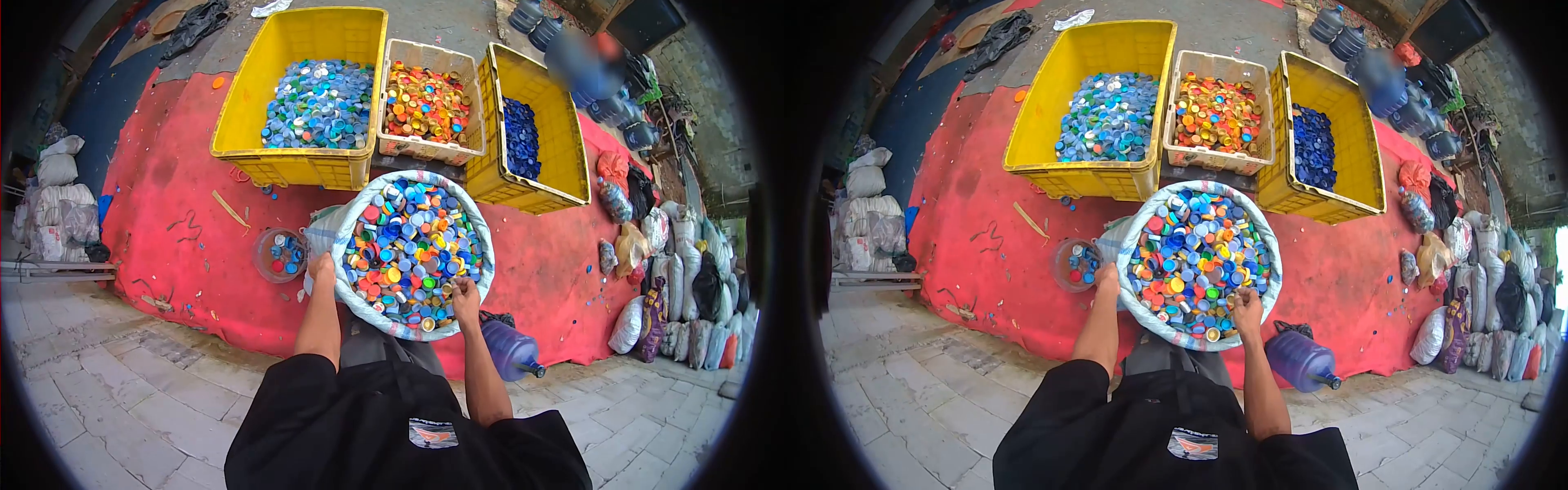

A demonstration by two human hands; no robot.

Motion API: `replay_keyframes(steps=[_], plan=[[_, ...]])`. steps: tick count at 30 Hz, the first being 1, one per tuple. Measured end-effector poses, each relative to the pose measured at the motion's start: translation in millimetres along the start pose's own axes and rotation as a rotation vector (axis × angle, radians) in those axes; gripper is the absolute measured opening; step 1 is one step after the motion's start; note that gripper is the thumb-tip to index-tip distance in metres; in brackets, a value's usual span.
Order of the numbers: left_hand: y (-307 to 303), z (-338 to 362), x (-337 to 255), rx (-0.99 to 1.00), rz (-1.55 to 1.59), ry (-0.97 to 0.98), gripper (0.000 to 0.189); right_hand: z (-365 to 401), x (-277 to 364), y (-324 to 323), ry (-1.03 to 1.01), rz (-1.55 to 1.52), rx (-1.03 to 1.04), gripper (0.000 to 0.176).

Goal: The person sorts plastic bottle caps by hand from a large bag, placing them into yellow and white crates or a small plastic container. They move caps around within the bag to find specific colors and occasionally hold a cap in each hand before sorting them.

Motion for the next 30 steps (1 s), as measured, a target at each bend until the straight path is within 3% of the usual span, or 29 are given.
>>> replay_keyframes(steps=[2,6,9,12,14,20,25,28,30], plan=[[-39.1,66.6,-48.8,-0.356,-0.436,0.356,0.046,0.7,-4.1,-6.7,0.035,0.089,-0.02,0.016],[-52.8,81.6,-59.4,-0.489,-0.392,0.705,0.039,1.0,-0.5,-10.4,-0.061,0.137,-0.051,0.021],[-67.0,105.1,-60.2,-0.465,-0.311,0.855,0.034,-7.3,10.0,-0.7,-0.125,0.151,-0.059,0.026],[-82.0,135.4,-42.3,-0.359,-0.313,1.013,0.031,-14.8,43.1,7.1,-0.433,0.264,-0.126,0.038],[-88.2,146.1,-22.7,-0.308,-0.244,1.079,0.029,-23.4,52.6,16.9,-0.454,0.271,-0.075,0.047],[-98.9,200.1,21.7,-0.16,-0.308,1.094,0.02,-40.9,54.0,37.5,-0.455,0.457,0.07,0.044],[-83.7,231.4,40.9,-0.094,-0.279,1.174,0.02,-47.0,51.7,41.2,-0.5,0.428,0.054,0.041],[-66.8,247.9,46.0,-0.037,-0.287,1.206,0.02,-50.7,56.3,33.3,-0.514,0.335,0.099,0.039],[-52.8,260.2,43.4,-0.011,-0.266,1.289,0.021,-57.9,53.1,25.7,-0.385,0.053,0.13,0.033]])
Point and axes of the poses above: each hand's wrist, its own z-axis away from the middle knuckle, its own y-axis out of the palm, x = y × z, the point moved 5 cm from there along -z, towards the middle knuckle, and after that the axes turned 14 degrees about -x, right-handed, at the moved point
